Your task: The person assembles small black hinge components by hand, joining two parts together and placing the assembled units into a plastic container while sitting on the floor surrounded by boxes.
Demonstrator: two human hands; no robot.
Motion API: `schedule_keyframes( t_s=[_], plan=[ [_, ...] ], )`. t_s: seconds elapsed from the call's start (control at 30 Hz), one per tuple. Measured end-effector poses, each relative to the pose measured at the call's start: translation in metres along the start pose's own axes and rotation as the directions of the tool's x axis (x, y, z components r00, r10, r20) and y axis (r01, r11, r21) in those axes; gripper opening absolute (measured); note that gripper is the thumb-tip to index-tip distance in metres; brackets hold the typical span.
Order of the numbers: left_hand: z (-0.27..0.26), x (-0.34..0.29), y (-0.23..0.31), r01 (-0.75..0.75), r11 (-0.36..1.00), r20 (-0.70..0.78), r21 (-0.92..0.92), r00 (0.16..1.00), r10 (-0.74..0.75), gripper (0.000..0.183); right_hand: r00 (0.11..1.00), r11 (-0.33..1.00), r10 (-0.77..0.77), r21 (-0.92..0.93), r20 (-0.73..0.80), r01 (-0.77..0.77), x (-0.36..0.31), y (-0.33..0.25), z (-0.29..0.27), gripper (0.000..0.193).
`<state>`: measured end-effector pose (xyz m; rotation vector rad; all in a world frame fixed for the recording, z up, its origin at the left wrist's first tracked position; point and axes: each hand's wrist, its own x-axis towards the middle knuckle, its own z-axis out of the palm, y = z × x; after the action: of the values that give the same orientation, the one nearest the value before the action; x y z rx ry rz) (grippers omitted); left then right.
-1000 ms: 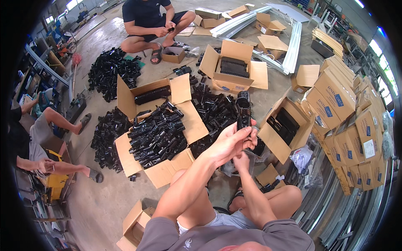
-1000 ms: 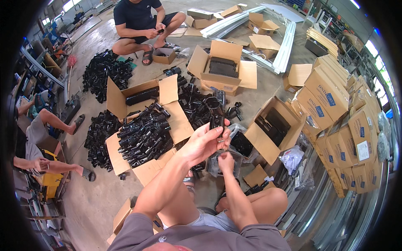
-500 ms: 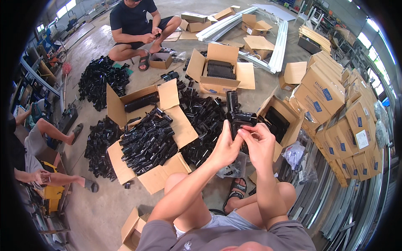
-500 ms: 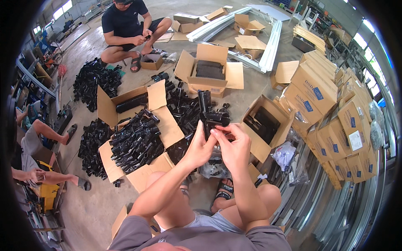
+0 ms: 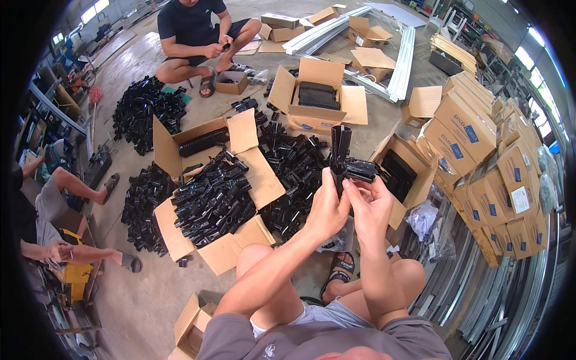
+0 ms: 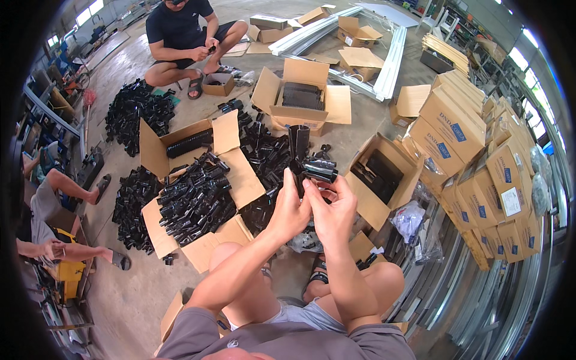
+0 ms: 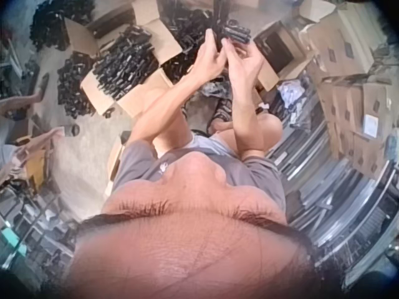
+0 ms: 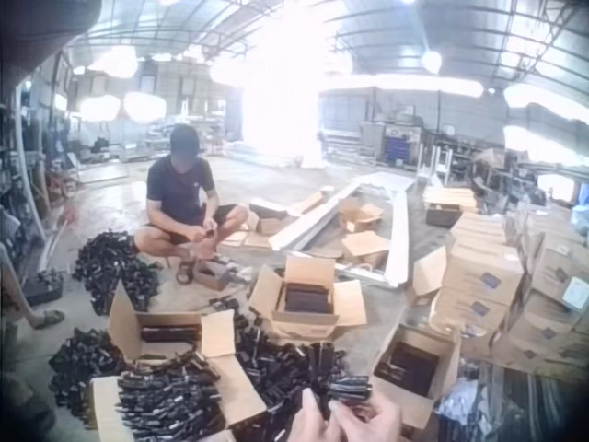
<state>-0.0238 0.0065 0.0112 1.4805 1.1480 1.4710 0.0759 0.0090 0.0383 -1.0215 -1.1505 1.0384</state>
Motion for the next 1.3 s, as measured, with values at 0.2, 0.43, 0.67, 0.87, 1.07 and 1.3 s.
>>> schedule_keyframes(
  t_s=[0.2,0.43,0.67,0.87,1.07,1.3],
  plan=[
    [0.000,0.000,0.006,0.043,0.999,-0.062,0.015,0.997,-0.042,0.030,0.994,0.999,-0.050,-0.001,-0.094,0.050,-0.007,0.017,0.007,0.017],
    [0.000,-0.001,-0.001,0.049,0.999,-0.105,0.013,0.993,-0.047,0.030,0.997,0.997,-0.065,-0.038,-0.050,0.063,-0.006,0.014,0.003,0.017],
    [0.000,0.001,0.008,0.075,0.997,-0.089,0.020,0.993,-0.073,0.032,0.998,0.995,-0.054,-0.087,-0.042,0.050,-0.001,0.014,-0.001,0.016],
    [0.002,-0.002,0.002,0.052,0.998,-0.097,0.034,0.994,-0.048,0.034,0.996,0.988,-0.094,-0.124,0.005,0.094,0.001,0.016,-0.006,0.015],
    [0.001,-0.002,0.003,0.049,0.997,-0.093,0.057,0.995,-0.043,0.028,0.994,0.981,-0.103,-0.164,0.040,0.108,0.002,0.013,-0.010,0.015],
    [0.001,-0.001,0.003,0.021,0.998,-0.103,0.061,0.995,-0.014,0.029,0.991,0.967,-0.124,-0.220,0.048,0.132,0.003,0.011,-0.010,0.015]
  ],
)
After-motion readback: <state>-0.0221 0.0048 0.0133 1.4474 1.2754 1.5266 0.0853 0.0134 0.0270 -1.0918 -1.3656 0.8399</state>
